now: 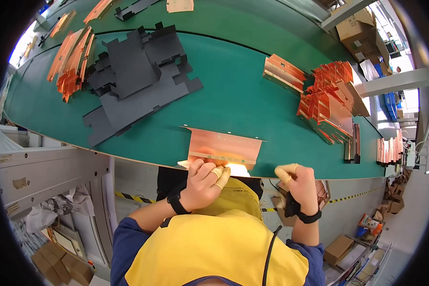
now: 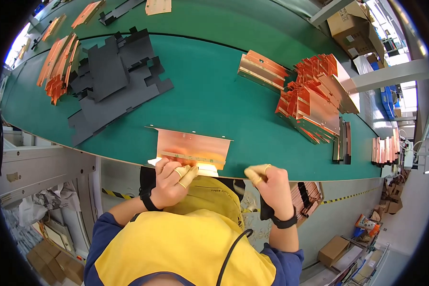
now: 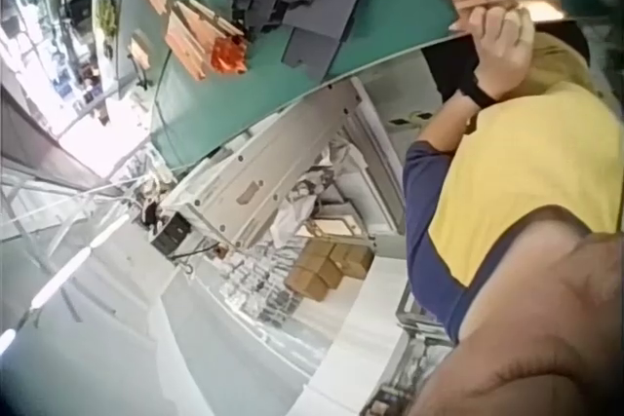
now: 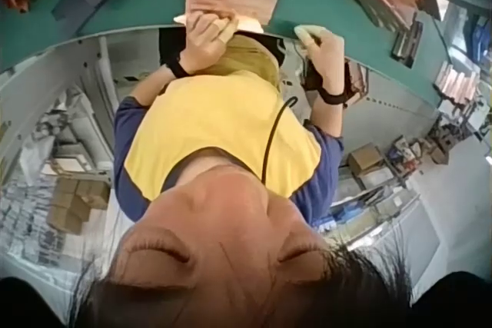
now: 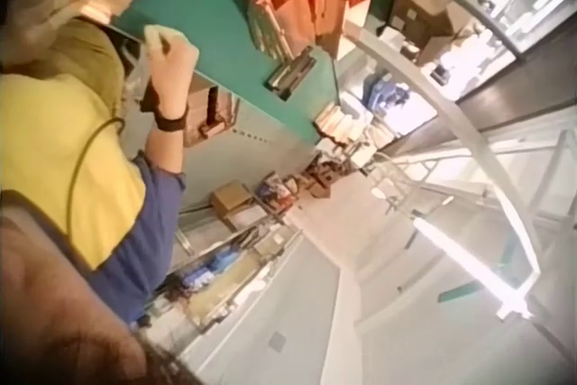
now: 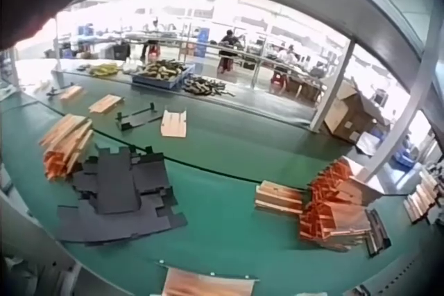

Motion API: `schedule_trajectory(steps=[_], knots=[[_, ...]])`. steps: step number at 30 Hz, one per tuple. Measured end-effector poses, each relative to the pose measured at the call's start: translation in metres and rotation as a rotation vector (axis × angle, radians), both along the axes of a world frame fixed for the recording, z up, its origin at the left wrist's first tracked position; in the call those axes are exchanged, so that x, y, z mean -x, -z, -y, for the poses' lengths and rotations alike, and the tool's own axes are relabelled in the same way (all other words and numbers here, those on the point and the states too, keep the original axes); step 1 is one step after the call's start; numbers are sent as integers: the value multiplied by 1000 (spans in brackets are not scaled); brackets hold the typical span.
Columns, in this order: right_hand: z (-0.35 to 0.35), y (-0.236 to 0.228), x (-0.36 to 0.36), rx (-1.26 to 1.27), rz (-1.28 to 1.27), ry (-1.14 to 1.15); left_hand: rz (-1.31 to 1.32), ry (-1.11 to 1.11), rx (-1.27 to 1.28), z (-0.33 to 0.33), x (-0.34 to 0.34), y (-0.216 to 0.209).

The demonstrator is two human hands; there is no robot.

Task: The person stacks copper plates and places them into a box before peeling adhesive strips from more copper plates to attach black panels. They press the panels onto the plates by hand and set the finished components aside.

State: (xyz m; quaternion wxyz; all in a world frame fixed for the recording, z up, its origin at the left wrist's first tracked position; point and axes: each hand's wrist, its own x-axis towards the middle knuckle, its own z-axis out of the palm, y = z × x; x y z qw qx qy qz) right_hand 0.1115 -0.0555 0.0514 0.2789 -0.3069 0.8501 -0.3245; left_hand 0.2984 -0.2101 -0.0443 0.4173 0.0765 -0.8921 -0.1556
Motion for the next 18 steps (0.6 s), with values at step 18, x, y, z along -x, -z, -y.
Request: schedule_trajectory(steps=[18], knots=[[37,3,-30,558,94,-213,8,29,-73,4,4,-6]])
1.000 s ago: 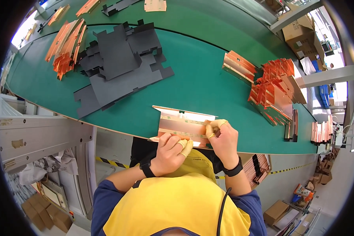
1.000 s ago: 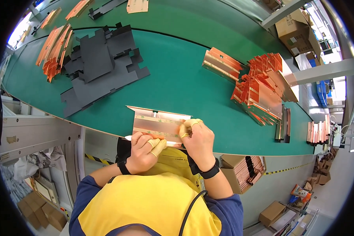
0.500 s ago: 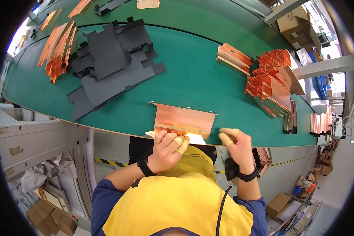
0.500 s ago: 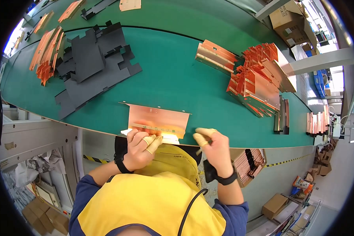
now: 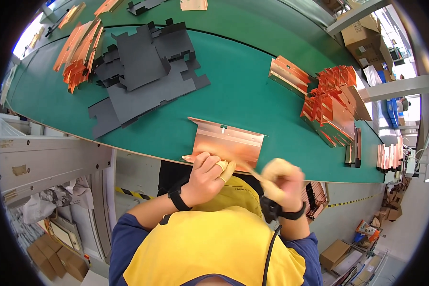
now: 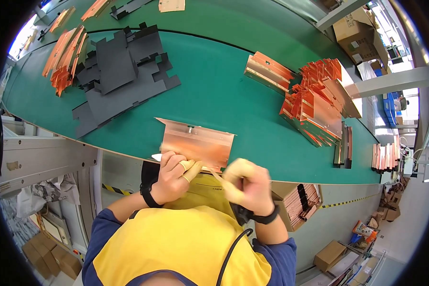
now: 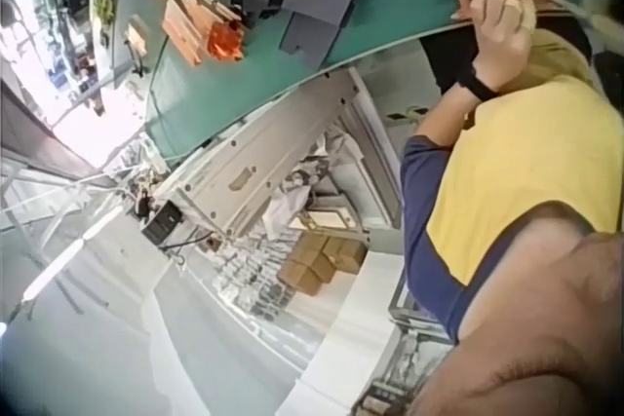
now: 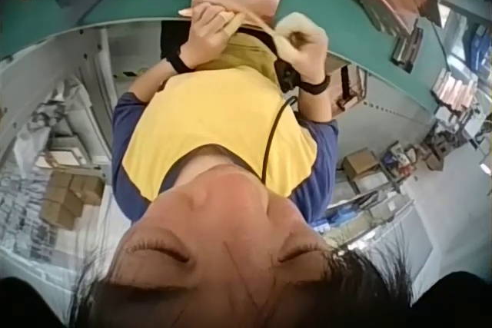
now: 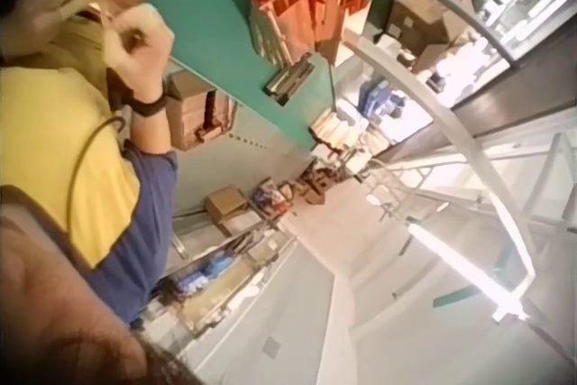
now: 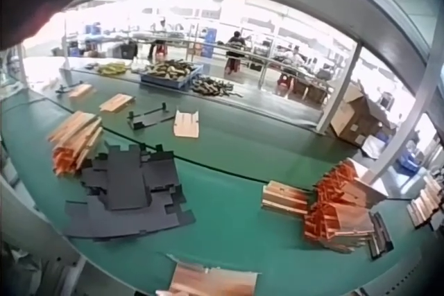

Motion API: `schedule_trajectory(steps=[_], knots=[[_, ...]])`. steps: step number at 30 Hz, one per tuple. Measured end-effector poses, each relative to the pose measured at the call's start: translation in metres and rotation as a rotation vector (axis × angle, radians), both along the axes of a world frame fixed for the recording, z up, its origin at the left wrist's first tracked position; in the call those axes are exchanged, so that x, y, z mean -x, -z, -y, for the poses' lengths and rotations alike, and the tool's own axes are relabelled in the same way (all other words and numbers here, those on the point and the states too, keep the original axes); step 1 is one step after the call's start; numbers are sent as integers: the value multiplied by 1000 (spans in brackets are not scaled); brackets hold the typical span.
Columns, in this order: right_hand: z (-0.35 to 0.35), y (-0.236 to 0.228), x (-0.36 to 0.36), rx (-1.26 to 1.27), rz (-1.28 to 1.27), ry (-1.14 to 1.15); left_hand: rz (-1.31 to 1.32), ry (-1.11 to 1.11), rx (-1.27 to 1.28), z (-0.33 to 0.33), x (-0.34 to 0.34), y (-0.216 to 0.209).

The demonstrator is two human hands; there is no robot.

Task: The person stacks copper plates and places them into a box before peeling adhesive strips from more copper plates to attach black panels. They press the panels onto the plates by hand and set the finished components aside.

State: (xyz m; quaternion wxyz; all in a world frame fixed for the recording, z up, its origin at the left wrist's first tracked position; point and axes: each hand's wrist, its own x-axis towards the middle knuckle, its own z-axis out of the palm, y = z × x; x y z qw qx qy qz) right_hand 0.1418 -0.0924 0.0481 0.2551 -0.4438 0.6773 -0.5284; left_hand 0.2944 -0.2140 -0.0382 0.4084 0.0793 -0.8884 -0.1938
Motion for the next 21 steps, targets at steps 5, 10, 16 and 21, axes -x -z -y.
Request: schedule_trajectory(steps=[5,10,16,21], knots=[[-44,-52,34,-107,-91,-39,0,-17,-16,4,2,1],[-34,-54,62,-792,-801,-9,-5,-41,-28,21,10,2],[165,-48,39,-32,-933,-365,62,-10,-65,38,-2,-2],[265,-36,-6,244,-1324,-526,12,17,3,37,0,-3]])
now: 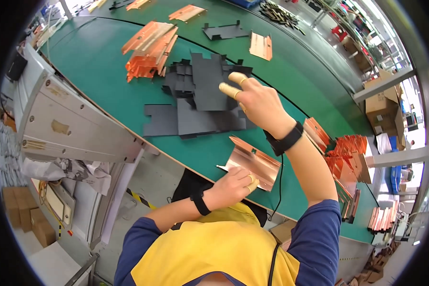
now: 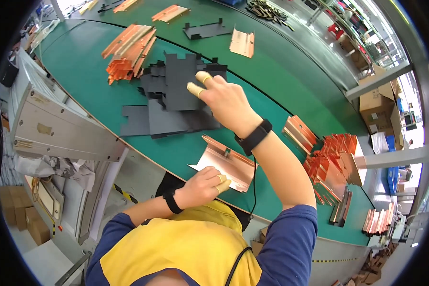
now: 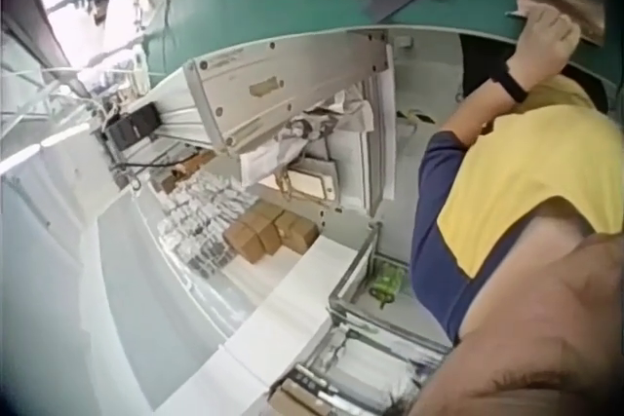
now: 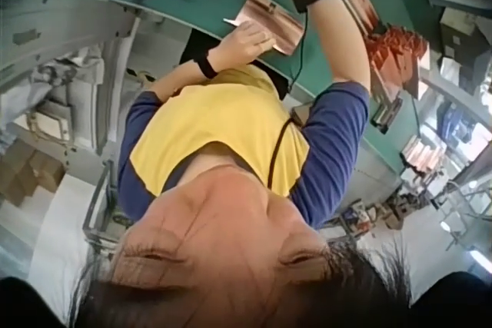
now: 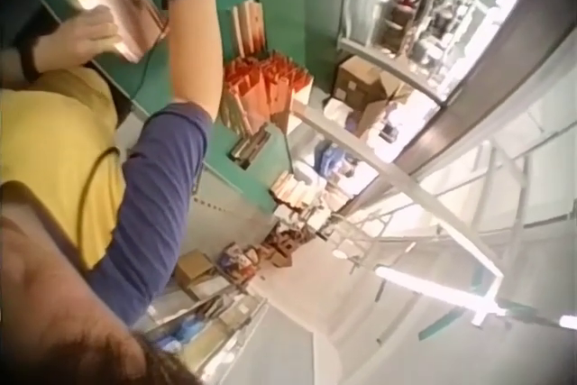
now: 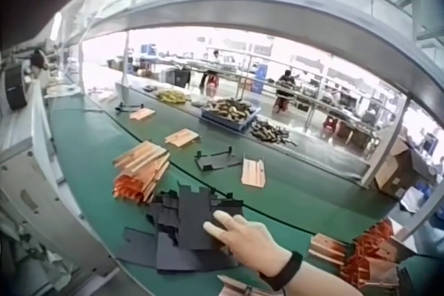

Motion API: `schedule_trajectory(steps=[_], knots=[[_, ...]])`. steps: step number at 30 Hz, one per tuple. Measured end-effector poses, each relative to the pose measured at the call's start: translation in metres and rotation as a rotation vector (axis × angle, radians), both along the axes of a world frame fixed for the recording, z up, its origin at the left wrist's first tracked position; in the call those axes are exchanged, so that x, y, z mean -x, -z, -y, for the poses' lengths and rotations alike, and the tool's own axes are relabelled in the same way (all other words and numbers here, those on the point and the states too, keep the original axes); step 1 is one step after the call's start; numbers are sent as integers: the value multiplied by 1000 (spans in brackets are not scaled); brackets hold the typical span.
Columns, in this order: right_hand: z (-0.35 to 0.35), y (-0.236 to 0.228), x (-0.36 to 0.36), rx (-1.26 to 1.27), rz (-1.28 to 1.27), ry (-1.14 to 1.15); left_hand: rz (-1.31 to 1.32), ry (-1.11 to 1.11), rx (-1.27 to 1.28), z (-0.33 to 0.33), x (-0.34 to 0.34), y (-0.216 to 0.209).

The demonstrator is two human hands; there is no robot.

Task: The person stacks copper plates and places them into a box before peeling adhesive strips from more copper plates to attach black panels. They press the panels onto the plates by hand and set the finished components aside.

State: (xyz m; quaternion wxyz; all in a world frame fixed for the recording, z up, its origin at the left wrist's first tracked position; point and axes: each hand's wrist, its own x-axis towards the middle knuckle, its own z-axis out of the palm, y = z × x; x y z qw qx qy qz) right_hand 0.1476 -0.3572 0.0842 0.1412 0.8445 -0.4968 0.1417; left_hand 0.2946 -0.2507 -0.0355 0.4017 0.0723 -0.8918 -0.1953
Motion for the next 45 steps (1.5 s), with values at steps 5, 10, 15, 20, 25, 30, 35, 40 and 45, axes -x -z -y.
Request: schedule_trajectory(steps=[5,10,15,20,25,30,35,40,45], knots=[[-9,10,16,-57,-122,-196,36,39,32,-2,2,-1],[-119,-18,51,75,231,-73,22,57,-9,-1,2,-1],[-219,23,107,-89,296,399,28,88,-56,2,-4,-2],[-251,51,113,-283,257,580,67,95,-83,-2,-16,-8],[-241,51,103,-293,436,1092,46,-102,21,-7,-19,-21],[-247,70,112,-353,584,952,148,-171,44,-22,-28,-19],[-244,54,109,-274,1191,1071,31,-64,-20,-22,-21,-8],[-232,32,73,-119,1243,788,14,-46,-40,-22,-22,-1],[-218,41,65,-311,1011,655,57,-103,29,-23,-34,-1]])
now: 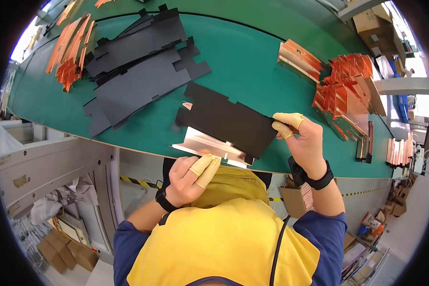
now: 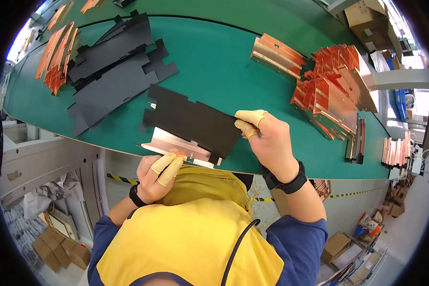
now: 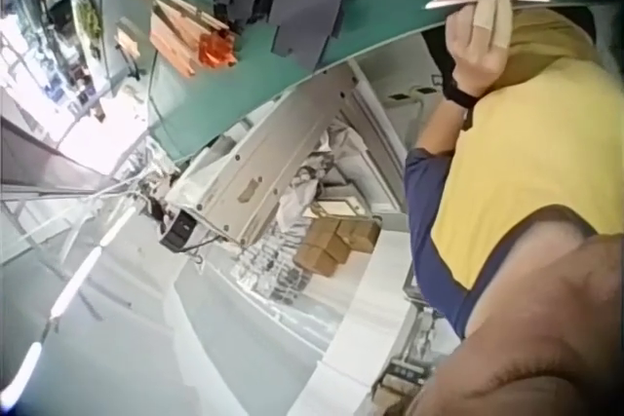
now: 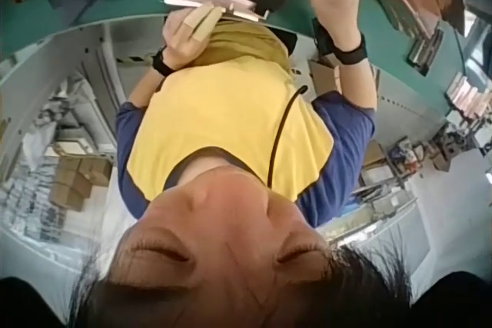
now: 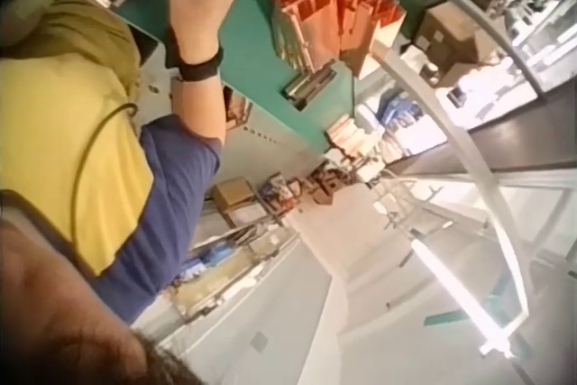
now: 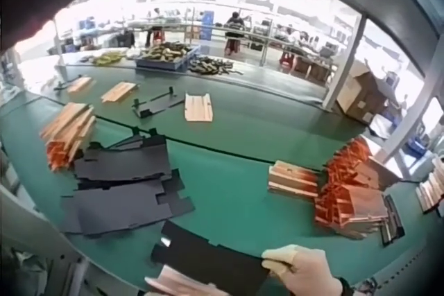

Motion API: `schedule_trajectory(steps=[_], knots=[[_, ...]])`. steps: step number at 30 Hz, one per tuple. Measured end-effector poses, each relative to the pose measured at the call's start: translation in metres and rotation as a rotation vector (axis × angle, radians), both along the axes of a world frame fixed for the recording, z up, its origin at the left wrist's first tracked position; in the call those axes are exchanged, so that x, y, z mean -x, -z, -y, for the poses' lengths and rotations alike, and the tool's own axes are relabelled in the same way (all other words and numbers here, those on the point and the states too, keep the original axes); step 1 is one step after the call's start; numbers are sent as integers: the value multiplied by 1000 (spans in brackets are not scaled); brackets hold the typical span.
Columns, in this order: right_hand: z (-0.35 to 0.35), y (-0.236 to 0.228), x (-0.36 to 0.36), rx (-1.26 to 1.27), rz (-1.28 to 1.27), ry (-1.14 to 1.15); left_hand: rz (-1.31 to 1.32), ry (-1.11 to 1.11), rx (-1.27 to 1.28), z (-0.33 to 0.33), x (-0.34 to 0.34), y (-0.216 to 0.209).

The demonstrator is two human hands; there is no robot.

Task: The person stacks copper plates and places them into a box before peeling adhesive strips from more copper plates to attach black panels. They press the panels onto the plates by hand and set the finished components aside.

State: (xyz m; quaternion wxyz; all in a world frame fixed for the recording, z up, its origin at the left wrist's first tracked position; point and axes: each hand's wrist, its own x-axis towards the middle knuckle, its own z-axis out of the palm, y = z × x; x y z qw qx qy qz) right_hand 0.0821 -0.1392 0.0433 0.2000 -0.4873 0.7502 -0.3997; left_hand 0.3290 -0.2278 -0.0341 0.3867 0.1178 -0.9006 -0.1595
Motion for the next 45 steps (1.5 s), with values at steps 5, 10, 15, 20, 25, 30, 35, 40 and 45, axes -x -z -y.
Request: schedule_trajectory(steps=[5,10,15,20,25,30,35,40,45], knots=[[-4,12,-3,-51,-65,-104,68,-91,101,-1,-1,1],[-2,20,-7,-57,-61,-110,135,-230,80,-3,9,-13],[0,17,-13,-31,-106,-128,167,-229,98,0,11,-21],[-2,18,-14,-46,-176,-154,186,-168,24,3,12,-20],[0,18,-10,-56,-133,-191,184,-175,-5,3,13,-21],[3,16,-6,-79,-85,-225,181,-169,-35,3,13,-21],[5,14,-5,-81,-86,-251,189,-159,-40,4,13,-22],[4,15,-5,-75,-117,-274,199,-150,-40,4,13,-22],[3,17,-8,-57,-146,-251,194,-150,-51,4,14,-21]])
